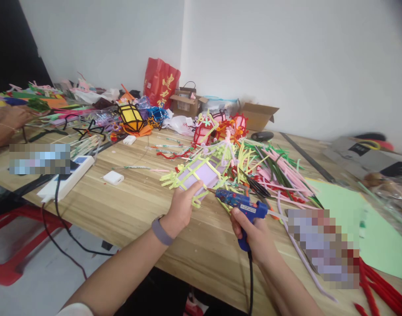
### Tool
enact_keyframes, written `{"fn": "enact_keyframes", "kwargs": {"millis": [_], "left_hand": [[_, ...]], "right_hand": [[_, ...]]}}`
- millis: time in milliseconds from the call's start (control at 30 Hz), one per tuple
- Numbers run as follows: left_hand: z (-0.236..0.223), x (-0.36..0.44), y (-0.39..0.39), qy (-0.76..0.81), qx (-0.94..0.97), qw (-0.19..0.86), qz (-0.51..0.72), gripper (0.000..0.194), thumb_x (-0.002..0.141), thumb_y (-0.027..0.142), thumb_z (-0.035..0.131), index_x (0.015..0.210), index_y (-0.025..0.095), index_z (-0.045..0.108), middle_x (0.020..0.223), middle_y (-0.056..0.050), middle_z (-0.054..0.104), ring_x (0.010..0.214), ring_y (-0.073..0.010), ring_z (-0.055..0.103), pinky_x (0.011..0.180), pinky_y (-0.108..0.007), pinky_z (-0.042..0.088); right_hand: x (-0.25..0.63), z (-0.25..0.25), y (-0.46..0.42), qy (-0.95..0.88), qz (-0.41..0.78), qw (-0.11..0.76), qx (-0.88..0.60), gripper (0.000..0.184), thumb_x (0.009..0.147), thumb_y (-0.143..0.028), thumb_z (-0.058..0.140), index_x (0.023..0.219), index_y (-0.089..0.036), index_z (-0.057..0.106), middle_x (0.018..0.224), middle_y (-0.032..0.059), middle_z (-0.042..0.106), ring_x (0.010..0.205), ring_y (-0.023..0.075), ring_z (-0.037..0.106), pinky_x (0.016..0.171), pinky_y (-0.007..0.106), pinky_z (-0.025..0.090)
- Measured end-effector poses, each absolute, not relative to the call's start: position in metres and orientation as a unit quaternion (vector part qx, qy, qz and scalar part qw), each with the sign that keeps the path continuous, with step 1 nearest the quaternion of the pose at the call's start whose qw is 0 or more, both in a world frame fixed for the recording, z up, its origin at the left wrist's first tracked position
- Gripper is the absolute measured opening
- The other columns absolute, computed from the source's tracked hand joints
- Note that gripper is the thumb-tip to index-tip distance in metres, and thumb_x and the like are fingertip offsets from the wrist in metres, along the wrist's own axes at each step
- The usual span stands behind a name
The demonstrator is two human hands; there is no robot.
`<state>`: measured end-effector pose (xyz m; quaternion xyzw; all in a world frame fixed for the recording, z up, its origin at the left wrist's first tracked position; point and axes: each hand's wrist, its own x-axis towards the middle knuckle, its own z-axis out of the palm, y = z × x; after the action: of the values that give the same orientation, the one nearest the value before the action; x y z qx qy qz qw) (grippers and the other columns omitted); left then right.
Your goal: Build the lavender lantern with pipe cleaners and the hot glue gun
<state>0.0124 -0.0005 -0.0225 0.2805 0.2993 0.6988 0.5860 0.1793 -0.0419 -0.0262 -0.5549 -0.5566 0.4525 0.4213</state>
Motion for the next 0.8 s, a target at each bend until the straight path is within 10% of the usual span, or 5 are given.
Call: {"fn": "enact_keyframes", "kwargs": {"millis": [800], "left_hand": [[-0.02, 0.011, 0.0, 0.311, 0.256, 0.606, 0.685, 0.049, 0.065, 0.024, 0.077, 0.111, 0.018, 0.065, 0.117, -0.008, 0.07, 0.12, -0.0288, 0.058, 0.101, -0.04, 0.048]], "right_hand": [[0.194, -0.014, -0.045, -0.494, 0.57, 0.509, -0.416, 0.047, 0.064, -0.065, 0.07, 0.077, -0.02, 0.06, 0.066, -0.0004, 0.06, 0.037, 0.0053, 0.031, 0.039, 0.024, 0.027]]}}
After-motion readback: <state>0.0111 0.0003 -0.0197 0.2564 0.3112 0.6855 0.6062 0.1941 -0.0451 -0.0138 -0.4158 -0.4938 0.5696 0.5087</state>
